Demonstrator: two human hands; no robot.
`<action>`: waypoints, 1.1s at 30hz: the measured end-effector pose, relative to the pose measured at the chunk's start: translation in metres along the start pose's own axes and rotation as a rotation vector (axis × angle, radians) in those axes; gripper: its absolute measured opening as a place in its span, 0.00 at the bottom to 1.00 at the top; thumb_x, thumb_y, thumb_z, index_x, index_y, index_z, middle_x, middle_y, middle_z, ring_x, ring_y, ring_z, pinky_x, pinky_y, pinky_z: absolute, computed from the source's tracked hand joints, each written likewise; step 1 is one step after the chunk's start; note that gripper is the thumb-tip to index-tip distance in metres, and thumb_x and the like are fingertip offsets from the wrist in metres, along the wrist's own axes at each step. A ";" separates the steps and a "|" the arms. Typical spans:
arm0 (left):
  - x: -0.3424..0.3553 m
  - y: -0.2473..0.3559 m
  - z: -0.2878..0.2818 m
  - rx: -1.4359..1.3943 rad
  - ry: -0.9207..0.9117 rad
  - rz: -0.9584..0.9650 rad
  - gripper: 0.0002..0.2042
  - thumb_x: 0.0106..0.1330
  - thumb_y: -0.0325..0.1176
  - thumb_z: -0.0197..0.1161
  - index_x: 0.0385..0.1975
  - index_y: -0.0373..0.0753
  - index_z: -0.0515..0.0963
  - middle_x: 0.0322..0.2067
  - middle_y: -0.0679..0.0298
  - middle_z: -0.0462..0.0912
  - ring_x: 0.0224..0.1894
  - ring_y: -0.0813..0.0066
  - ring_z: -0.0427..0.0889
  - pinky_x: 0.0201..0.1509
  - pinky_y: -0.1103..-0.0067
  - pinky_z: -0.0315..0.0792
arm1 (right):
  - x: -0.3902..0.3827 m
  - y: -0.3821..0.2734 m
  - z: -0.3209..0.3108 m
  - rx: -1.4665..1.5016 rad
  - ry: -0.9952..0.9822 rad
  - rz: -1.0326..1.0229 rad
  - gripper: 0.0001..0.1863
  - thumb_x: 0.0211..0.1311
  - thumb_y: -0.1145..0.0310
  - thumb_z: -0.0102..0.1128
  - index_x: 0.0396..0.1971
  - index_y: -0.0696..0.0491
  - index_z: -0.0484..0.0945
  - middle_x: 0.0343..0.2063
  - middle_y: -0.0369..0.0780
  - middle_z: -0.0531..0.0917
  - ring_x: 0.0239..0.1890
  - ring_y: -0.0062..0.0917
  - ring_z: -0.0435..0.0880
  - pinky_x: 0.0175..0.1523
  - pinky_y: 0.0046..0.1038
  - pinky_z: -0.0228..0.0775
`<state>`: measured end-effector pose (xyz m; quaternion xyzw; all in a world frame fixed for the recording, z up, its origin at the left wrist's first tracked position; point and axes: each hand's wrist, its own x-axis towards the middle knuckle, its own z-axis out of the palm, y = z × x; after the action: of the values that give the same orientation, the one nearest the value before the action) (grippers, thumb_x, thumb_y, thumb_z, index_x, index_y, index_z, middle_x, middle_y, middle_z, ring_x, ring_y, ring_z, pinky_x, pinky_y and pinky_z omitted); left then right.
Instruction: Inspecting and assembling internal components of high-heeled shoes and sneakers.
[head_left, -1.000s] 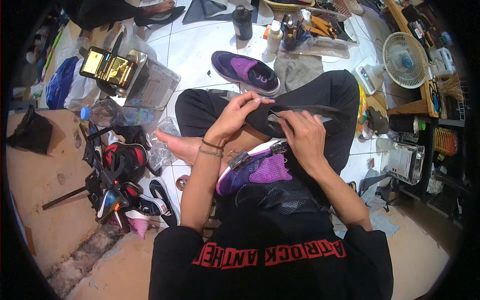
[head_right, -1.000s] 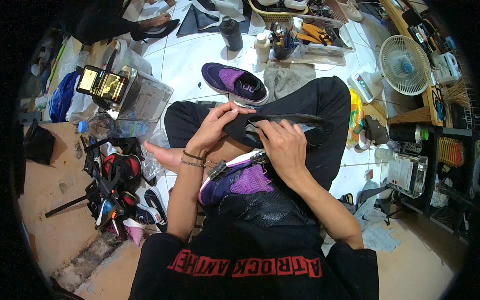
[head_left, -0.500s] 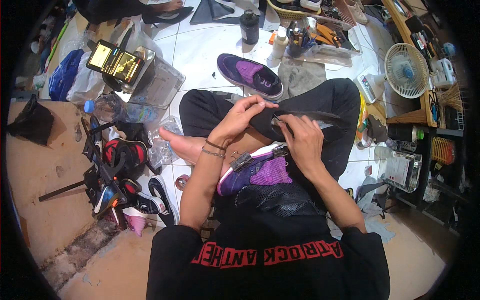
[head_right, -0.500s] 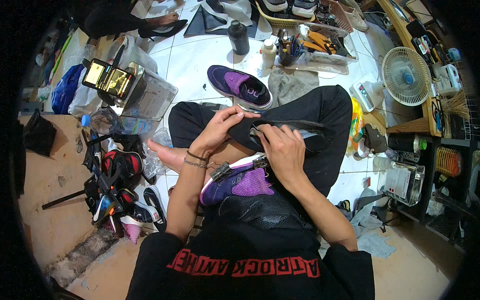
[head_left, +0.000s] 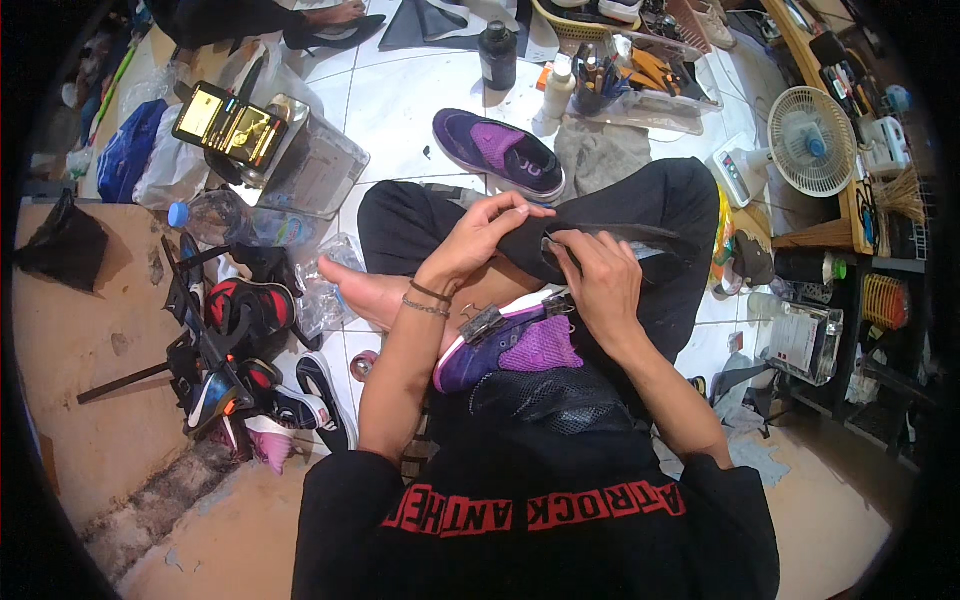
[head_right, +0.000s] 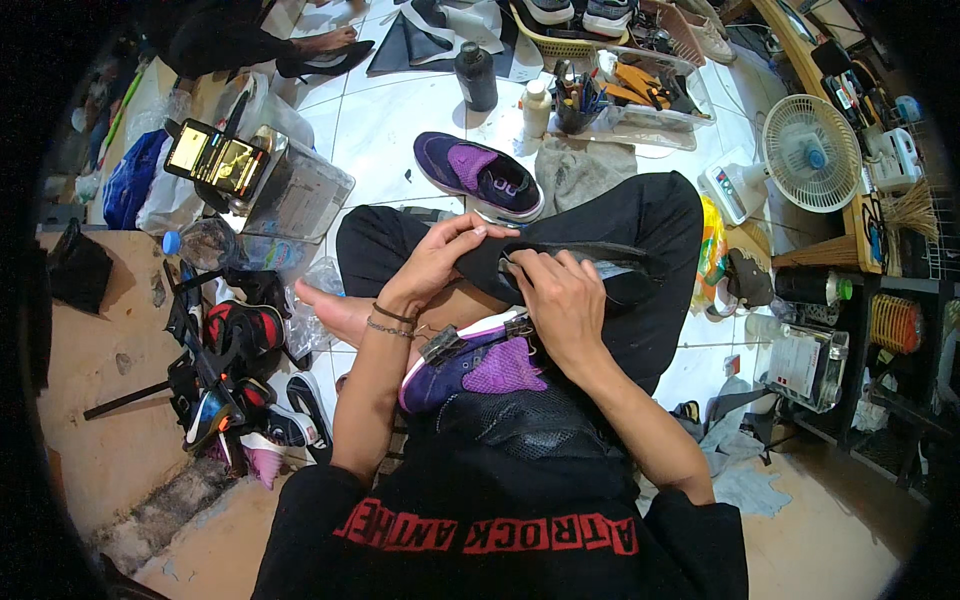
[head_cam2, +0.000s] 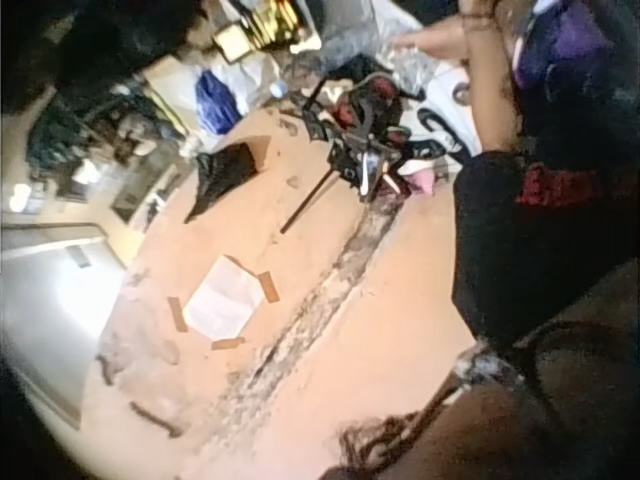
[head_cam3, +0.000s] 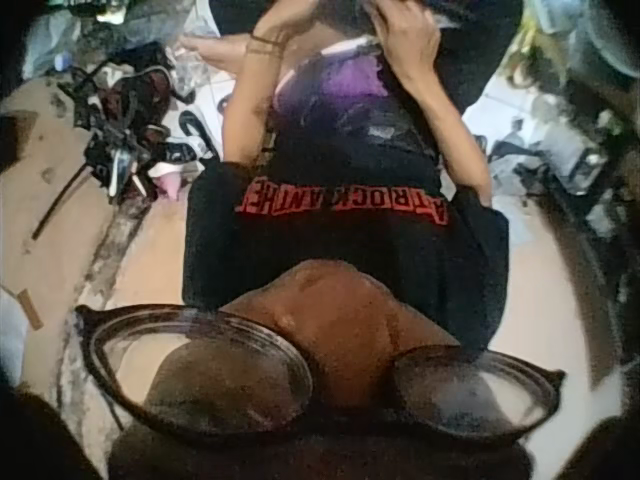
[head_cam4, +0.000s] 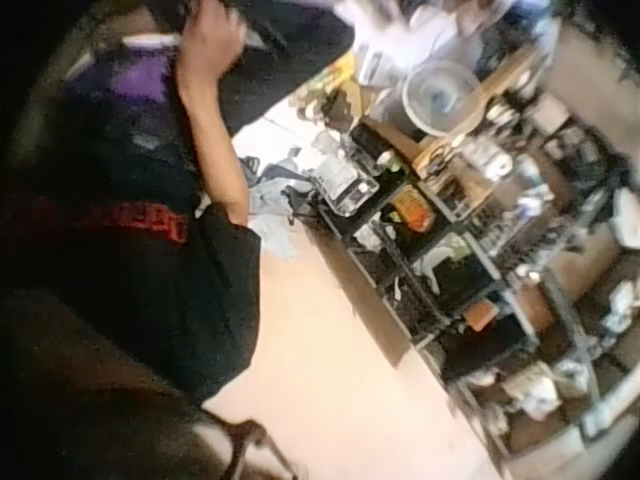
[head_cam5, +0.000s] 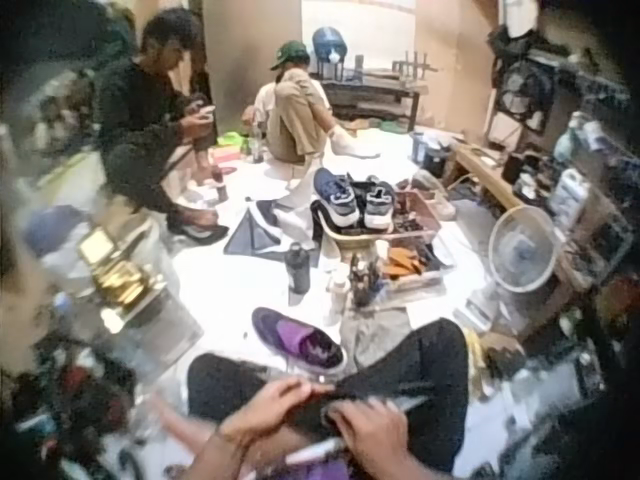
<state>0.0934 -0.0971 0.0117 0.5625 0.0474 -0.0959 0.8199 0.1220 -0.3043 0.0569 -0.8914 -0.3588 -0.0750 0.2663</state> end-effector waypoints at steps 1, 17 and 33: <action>0.000 0.000 0.000 -0.013 0.001 -0.007 0.15 0.81 0.37 0.54 0.50 0.32 0.82 0.54 0.59 0.86 0.52 0.80 0.80 0.63 0.79 0.71 | 0.000 0.000 0.000 0.001 0.007 -0.004 0.06 0.64 0.65 0.68 0.39 0.47 0.83 0.29 0.34 0.84 0.32 0.29 0.81 0.37 0.33 0.65; 0.001 -0.004 -0.003 0.054 -0.008 0.032 0.14 0.81 0.36 0.53 0.49 0.32 0.82 0.55 0.58 0.86 0.53 0.79 0.80 0.64 0.78 0.70 | 0.000 0.000 0.002 0.015 -0.011 0.004 0.07 0.64 0.66 0.68 0.40 0.48 0.84 0.30 0.34 0.86 0.34 0.30 0.82 0.39 0.34 0.66; 0.000 -0.002 -0.002 0.111 -0.004 0.045 0.15 0.81 0.37 0.54 0.53 0.32 0.82 0.56 0.59 0.86 0.55 0.78 0.80 0.65 0.77 0.70 | 0.005 -0.001 -0.006 0.010 -0.092 -0.003 0.09 0.64 0.65 0.69 0.41 0.49 0.83 0.32 0.36 0.86 0.36 0.33 0.83 0.42 0.35 0.70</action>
<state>0.0929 -0.0958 0.0087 0.6078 0.0279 -0.0810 0.7894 0.1255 -0.3036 0.0640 -0.8919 -0.3726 -0.0326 0.2541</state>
